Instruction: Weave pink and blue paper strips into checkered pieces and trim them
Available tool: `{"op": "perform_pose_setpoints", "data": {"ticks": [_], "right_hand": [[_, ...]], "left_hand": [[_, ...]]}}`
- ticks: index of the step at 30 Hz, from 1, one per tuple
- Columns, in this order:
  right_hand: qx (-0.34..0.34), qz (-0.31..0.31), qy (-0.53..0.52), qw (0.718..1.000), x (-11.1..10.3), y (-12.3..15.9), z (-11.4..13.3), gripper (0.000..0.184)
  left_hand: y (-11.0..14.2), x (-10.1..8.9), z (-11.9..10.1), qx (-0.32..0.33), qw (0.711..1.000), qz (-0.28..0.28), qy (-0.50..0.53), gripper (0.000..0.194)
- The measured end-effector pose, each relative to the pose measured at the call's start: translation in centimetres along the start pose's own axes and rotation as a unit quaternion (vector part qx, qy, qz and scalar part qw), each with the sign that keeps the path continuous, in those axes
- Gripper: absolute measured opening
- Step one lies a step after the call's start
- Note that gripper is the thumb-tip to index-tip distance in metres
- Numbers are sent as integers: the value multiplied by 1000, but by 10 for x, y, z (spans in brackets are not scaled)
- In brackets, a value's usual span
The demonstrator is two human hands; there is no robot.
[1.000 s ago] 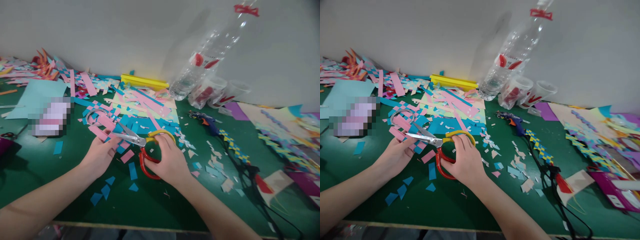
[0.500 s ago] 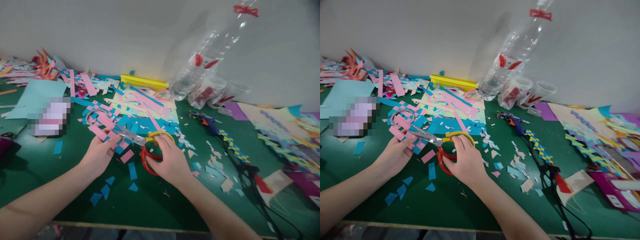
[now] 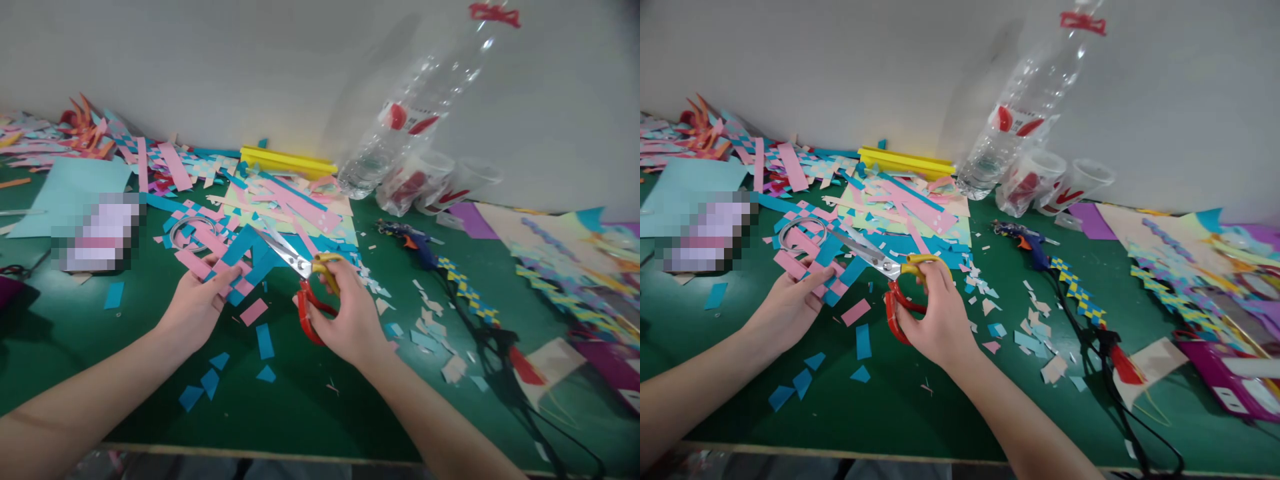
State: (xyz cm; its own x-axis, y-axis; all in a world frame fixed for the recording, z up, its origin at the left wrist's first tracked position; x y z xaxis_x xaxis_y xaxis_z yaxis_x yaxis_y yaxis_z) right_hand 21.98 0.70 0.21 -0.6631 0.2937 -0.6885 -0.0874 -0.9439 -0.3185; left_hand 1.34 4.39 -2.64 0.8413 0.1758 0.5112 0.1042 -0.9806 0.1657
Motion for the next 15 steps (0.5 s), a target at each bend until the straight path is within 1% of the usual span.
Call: {"op": "perform_pose_setpoints", "data": {"ticks": [3,5,9,13,15], "right_hand": [[-22,-11,45,999,0,3,5,51],[-44,-14,78,996,2,5,8,57],[-79,-10,130,988,8,9,12,57],[-82,1,151,985,10,8,12,57],[-79,5,154,985,10,8,11,56]], "left_hand": [[0,0,1,-7,1000,4,8,22],[-1,-1,3,-9,1000,2,11,21],[-1,-3,6,-17,1000,-15,16,22],[1,-2,6,-8,1000,14,15,32],[2,-3,6,-5,1000,22,-1,33]]}}
Point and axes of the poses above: each hand's wrist, its own y-axis away from the middle knuckle, its own x-axis out of the palm, z = x × y, the point moved 5 cm from there along -y, towards the middle knuckle, and after that the axes turned 12 degrees about x, right-handed, at the moved point
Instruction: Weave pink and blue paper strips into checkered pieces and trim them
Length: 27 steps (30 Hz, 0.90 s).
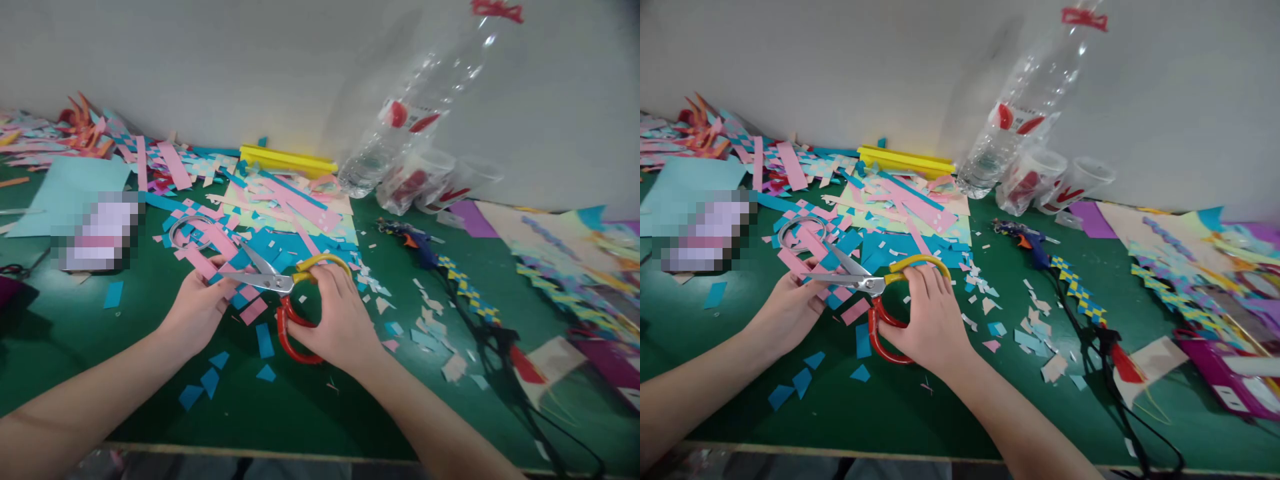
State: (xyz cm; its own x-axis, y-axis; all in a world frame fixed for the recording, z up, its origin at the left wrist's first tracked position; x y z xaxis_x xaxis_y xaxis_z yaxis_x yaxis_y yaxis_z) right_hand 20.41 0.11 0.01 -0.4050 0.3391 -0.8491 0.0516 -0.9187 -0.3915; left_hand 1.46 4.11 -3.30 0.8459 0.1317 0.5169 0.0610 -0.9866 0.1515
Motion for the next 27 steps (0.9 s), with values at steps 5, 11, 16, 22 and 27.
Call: {"op": "perform_pose_setpoints", "data": {"ticks": [5,11,16,22,27], "right_hand": [[3,10,-5,1000,0,-1,-1,54],[9,35,-18,999,2,0,-1,55],[19,58,-35,998,2,0,-2,55],[29,70,-65,995,0,-1,-2,50],[33,75,-82,993,1,-1,-3,46]], "left_hand": [[0,0,0,8,1000,6,-26,35],[0,2,0,4,1000,-7,-25,33],[-1,-2,2,18,999,0,-29,31],[-1,0,0,29,998,49,-28,29],[-1,-1,0,19,998,33,-42,33]]}}
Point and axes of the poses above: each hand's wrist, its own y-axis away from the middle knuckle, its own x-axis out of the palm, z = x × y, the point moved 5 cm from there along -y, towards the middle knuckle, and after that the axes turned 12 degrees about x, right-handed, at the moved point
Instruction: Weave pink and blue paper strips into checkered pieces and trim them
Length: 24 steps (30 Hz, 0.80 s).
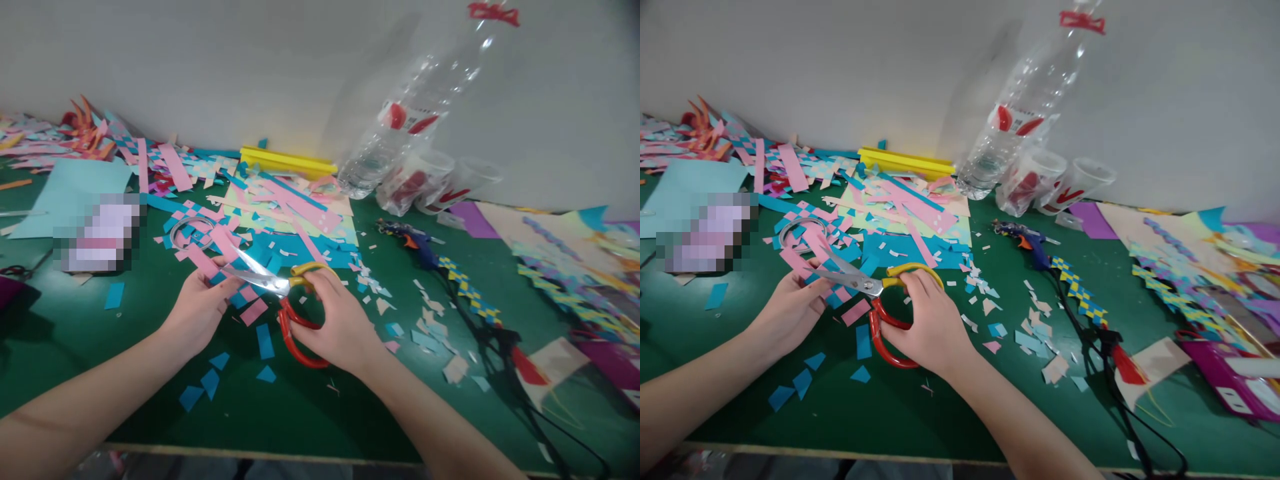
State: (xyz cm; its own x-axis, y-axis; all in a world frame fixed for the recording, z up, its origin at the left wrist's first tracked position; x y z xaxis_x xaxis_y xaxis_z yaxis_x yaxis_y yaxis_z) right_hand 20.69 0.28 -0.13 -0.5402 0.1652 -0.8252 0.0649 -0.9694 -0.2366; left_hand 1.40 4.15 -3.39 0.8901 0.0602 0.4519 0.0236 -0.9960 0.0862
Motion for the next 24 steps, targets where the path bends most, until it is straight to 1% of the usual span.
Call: {"op": "perform_pose_setpoints", "data": {"ticks": [5,8,18,21,24], "right_hand": [[-1,-8,9,1000,-1,-1,-2,49],[1,-12,10,1000,-2,-1,-2,50],[12,17,-17,1000,0,-1,-2,47],[17,22,-20,999,1,-1,-3,45],[17,22,-23,999,1,-1,-4,42]], "left_hand": [[1,-3,1,-6,1000,-20,1,36],[0,-3,2,-8,1000,-13,-1,35],[0,1,-1,1,1000,10,10,30],[0,1,0,1,1000,14,3,24],[0,1,0,3,1000,16,-2,25]]}}
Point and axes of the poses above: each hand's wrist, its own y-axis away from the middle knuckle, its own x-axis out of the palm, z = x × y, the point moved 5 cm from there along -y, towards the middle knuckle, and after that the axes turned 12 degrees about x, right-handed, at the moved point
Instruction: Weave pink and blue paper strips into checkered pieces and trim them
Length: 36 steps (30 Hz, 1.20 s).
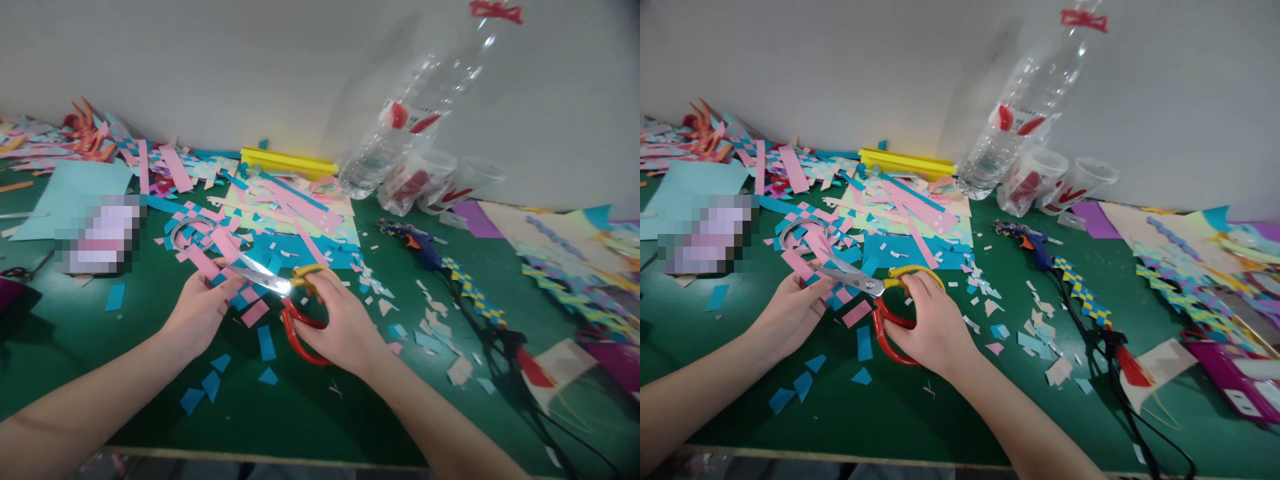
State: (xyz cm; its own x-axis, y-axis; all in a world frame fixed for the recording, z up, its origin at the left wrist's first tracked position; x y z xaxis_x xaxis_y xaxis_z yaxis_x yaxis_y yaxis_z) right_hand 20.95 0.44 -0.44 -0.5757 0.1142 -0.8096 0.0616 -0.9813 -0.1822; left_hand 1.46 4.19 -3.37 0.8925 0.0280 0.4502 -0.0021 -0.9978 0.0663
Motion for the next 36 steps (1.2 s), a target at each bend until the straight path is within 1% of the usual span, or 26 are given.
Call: {"op": "perform_pose_setpoints", "data": {"ticks": [5,10,12,16,19,22,25,27,29,32,36], "right_hand": [[2,16,-19,1000,2,-1,-2,39],[32,36,-76,996,1,-2,-5,35],[51,33,-105,993,0,-3,-7,34],[88,12,-176,980,-3,-7,-14,34],[95,-13,-196,976,-9,-9,-17,33],[70,-43,-141,987,-16,-10,-15,35],[31,-52,-49,997,-18,-8,-10,50],[7,-65,2,998,-17,-5,-6,57],[-15,-81,44,996,-15,-3,-3,58],[-31,-68,89,993,-8,-1,0,58],[-34,-45,103,993,-2,-1,0,58]], "left_hand": [[-1,2,-1,4,1000,18,-6,27],[-1,0,-1,-3,1000,9,-5,29],[-2,-1,-1,-7,1000,-8,-5,29],[-3,-5,-2,-11,998,-54,-5,37],[-3,-4,-3,-4,999,-47,0,37],[-3,-3,-5,3,999,-47,7,31],[-3,-4,-5,-3,998,-58,8,25],[-4,-5,-4,-3,998,-60,1,25],[-5,-6,-3,2,998,-55,-2,26],[-5,-5,-2,3,999,-37,13,27],[-4,-3,0,-13,1000,-14,13,23]]}}
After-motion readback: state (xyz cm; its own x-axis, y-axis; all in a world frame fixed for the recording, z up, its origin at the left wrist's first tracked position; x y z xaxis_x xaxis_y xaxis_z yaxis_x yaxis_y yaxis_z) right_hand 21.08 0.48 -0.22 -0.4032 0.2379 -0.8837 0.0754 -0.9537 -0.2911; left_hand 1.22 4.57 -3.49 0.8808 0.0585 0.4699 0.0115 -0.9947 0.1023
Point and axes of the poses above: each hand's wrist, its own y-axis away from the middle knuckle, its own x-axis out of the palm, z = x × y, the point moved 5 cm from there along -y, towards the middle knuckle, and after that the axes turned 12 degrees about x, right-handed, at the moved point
